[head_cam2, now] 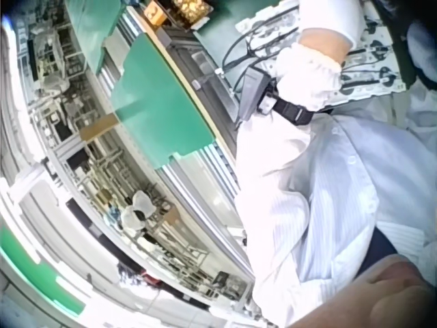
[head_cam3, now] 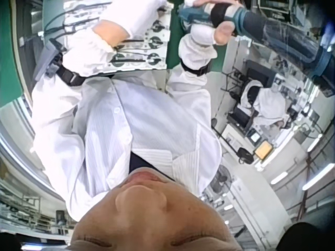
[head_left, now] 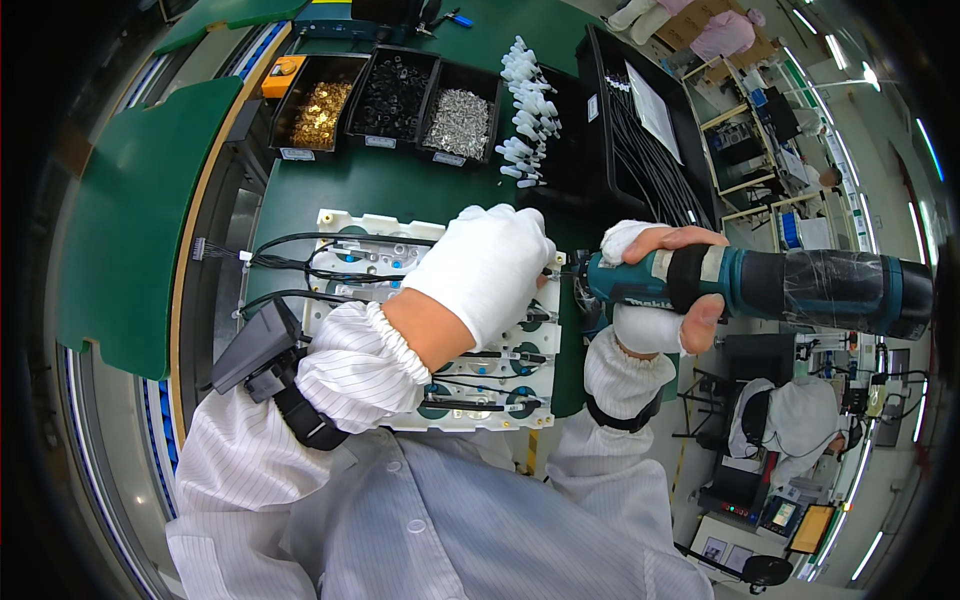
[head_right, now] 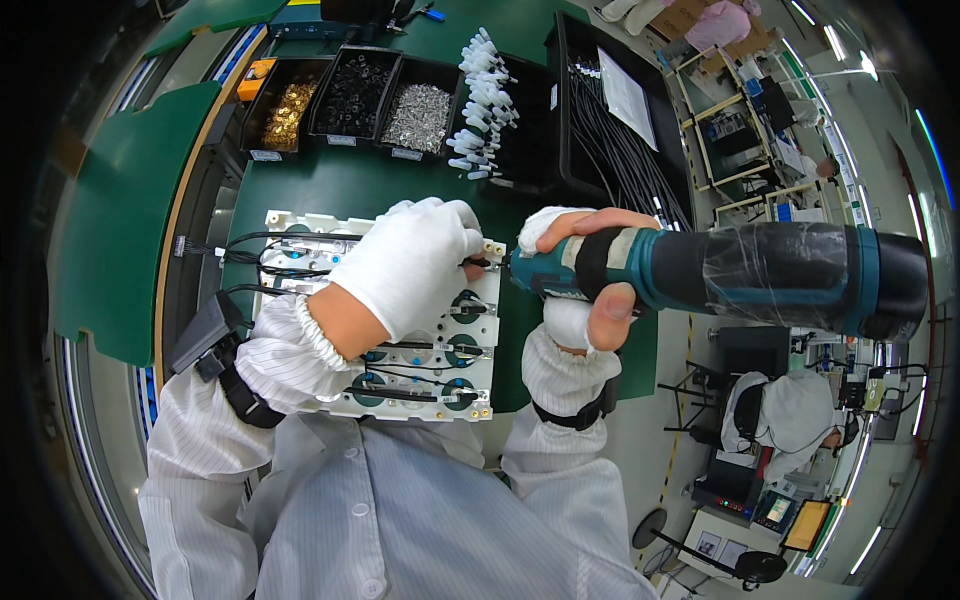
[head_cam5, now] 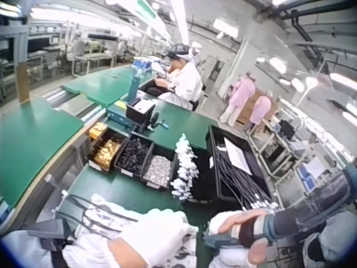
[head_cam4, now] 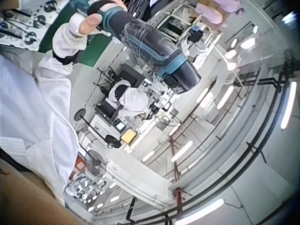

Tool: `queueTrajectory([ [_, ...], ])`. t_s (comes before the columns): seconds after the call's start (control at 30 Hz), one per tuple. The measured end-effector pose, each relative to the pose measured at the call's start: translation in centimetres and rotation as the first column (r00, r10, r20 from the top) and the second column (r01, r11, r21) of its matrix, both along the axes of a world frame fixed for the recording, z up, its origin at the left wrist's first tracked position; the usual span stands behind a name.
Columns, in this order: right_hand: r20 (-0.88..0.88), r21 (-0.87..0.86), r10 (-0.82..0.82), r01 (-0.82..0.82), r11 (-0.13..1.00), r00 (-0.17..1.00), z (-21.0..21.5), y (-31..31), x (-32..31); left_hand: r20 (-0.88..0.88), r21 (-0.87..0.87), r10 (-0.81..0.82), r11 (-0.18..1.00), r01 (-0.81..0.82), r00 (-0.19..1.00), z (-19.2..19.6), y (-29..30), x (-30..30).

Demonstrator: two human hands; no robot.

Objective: Assembling electronic components using an electric screwdriver and wires on a factory production line.

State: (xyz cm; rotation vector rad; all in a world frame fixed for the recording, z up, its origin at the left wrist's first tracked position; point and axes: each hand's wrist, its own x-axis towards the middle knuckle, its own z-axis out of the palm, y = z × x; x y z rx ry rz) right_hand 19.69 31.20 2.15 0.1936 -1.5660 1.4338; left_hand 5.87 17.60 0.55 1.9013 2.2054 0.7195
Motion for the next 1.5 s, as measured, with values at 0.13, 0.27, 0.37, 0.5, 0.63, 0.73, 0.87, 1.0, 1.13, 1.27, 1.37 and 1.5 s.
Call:
queueTrajectory([
  [0.13,0.057,-0.013,-0.012,0.013,1.0,0.998,-0.2,0.0,0.0,0.009,0.027,-0.028,0.999,0.028,1.0,0.0,0.0,-0.1],
  [0.27,0.09,-0.085,-0.034,0.042,0.995,0.995,-0.5,-0.4,-0.3,0.026,0.043,-0.02,0.999,0.019,0.999,-0.3,0.2,0.0],
  [0.37,0.119,-0.064,-0.132,0.14,0.988,0.984,0.2,-1.2,-1.2,0.015,0.044,0.004,0.999,-0.004,1.0,-0.3,0.1,-0.1],
  [0.5,0.174,-0.03,-0.189,0.197,0.98,0.966,-0.4,-0.3,-1.4,-0.041,0.033,-0.042,0.999,0.043,0.998,0.1,0.0,-0.2],
  [0.63,0.197,-0.118,-0.213,0.239,0.964,0.957,0.9,-1.4,-1.9,-0.026,0.028,-0.032,0.999,0.032,0.999,0.3,0.0,-0.1],
  [0.73,0.166,-0.043,-0.063,0.071,0.997,0.984,2.2,-0.6,-0.9,-0.027,0.055,-0.042,0.998,0.043,0.999,0.3,-0.1,-0.2],
  [0.87,0.271,0.044,-0.045,0.035,0.998,0.961,3.1,-1.7,0.5,-0.14,0.14,-0.244,0.955,0.263,0.96,1.5,-1.0,-0.1],
  [1.0,0.195,-0.049,-0.016,0.026,0.998,0.981,1.2,-2.3,1.5,-0.22,0.029,-0.348,0.931,0.363,0.911,1.4,-0.8,0.0],
  [1.13,0.196,0.006,-0.015,0.014,1.0,0.981,0.2,-1.7,1.7,-0.163,-0.002,-0.345,0.937,0.349,0.924,1.7,-1.0,0.2],
  [1.27,0.187,-0.051,0.017,-0.007,0.999,0.982,0.0,-2.0,1.9,-0.069,0.01,-0.335,0.942,0.337,0.94,2.0,-1.0,0.3],
  [1.37,0.158,-0.105,-0.165,0.183,0.978,0.974,-0.1,-3.7,1.4,-0.112,-0.048,-0.303,0.953,0.299,0.947,2.4,-0.8,0.9],
  [1.5,0.188,-0.137,-0.14,0.167,0.976,0.972,-0.6,-3.6,1.0,-0.065,-0.061,-0.298,0.954,0.295,0.952,1.9,-0.7,0.9],
])
